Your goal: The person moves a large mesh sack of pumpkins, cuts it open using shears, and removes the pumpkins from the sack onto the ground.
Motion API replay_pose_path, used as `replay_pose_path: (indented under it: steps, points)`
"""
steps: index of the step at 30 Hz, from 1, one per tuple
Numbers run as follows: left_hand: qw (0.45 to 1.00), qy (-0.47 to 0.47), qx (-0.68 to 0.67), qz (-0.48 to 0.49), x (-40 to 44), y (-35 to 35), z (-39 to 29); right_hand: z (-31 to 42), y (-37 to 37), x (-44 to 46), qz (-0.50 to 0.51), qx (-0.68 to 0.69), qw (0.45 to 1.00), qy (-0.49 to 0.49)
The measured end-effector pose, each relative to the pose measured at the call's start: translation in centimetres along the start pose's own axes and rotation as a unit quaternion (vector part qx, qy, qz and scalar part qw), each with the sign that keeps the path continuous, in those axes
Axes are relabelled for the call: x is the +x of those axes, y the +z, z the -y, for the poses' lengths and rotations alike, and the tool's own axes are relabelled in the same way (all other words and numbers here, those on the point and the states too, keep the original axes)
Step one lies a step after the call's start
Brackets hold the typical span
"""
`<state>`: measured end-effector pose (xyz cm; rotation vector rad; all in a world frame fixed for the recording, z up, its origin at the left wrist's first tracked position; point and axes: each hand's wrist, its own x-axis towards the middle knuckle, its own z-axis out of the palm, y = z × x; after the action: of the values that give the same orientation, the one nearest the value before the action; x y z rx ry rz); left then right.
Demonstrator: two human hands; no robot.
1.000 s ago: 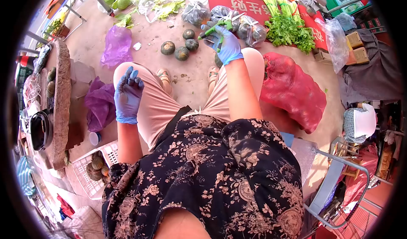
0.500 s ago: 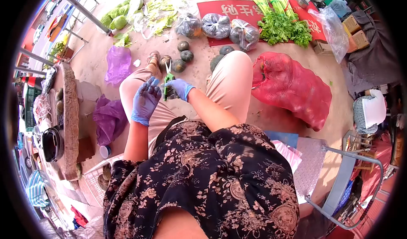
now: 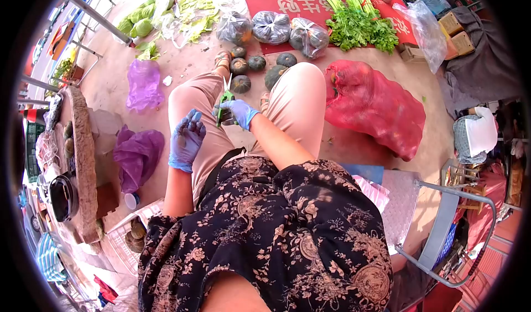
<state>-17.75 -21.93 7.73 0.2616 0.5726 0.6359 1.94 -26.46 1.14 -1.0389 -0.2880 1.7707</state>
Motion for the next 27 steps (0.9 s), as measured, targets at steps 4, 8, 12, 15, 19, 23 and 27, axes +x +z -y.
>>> replay_pose_path:
  steps: [4,8,12,15,19,23,27]
  points:
    - [1.000,-0.002,0.008,0.012,0.9,0.4,0.0,0.9,-0.7,-0.2,0.006,0.049,0.998,-0.033]
    - [0.998,-0.018,0.041,0.031,2.7,2.0,-0.1,2.2,-0.7,-0.8,-0.006,0.061,0.996,-0.066]
    - [0.997,-0.013,0.065,0.044,4.3,3.0,-0.7,2.4,-0.5,-0.8,-0.031,0.034,0.995,-0.085]
    - [0.996,-0.005,0.092,0.021,6.3,2.7,-1.4,3.8,1.7,-2.8,-0.111,-0.002,0.989,-0.099]
    - [0.994,0.004,0.105,0.034,8.2,2.0,-2.7,5.0,3.3,-1.8,-0.125,-0.034,0.978,-0.163]
    - [0.991,-0.008,0.123,0.045,9.9,0.7,-4.0,6.1,4.8,1.0,-0.111,0.062,0.972,-0.199]
    - [0.988,-0.036,0.141,0.055,11.0,0.9,-5.4,6.2,5.7,2.4,-0.083,0.051,0.978,-0.182]
